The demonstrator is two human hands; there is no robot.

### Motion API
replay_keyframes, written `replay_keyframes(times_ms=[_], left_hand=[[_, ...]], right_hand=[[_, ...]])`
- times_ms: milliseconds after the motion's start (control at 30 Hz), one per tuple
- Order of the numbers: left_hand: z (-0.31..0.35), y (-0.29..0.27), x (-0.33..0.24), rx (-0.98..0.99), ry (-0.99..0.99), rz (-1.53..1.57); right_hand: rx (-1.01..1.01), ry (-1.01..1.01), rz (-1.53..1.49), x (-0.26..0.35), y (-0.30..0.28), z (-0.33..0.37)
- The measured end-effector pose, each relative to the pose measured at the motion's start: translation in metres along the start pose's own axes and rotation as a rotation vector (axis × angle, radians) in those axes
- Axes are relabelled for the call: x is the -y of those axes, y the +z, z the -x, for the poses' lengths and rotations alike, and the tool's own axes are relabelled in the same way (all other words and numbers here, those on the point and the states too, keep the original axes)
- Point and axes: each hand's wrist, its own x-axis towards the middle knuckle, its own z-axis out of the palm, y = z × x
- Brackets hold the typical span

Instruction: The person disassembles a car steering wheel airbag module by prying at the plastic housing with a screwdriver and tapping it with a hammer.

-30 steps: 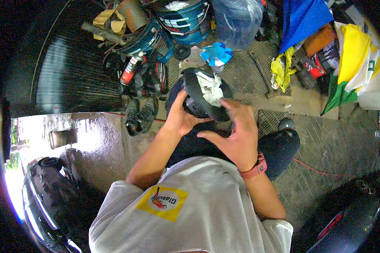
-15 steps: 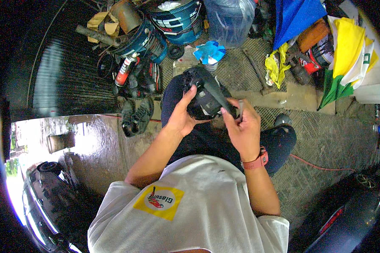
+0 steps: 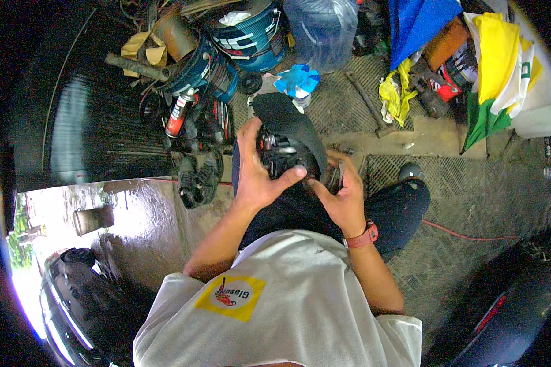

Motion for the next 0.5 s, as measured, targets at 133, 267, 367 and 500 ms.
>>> replay_keyframes(times_ms=[133,267,367,500], left_hand=[[0.001,-0.01,-0.003,-0.004,0.142,-0.176],[0.005,-0.006,0.008,0.014,0.166,-0.129],[0.011,-0.001,0.012,-0.015,0.176,-0.028],[0.011,-0.004,-0.017,0.045,0.07,-0.283]], right_hand=[[0.025,0.297,-0.463,0.012,-0.005,0.008],[0.113,0.325,-0.637,0.004,-0.005,0.014],[0.111,0.294,-0.565,0.01,-0.005,0.018],[-0.004,0.359,-0.644,0.028,-0.001,0.014]])
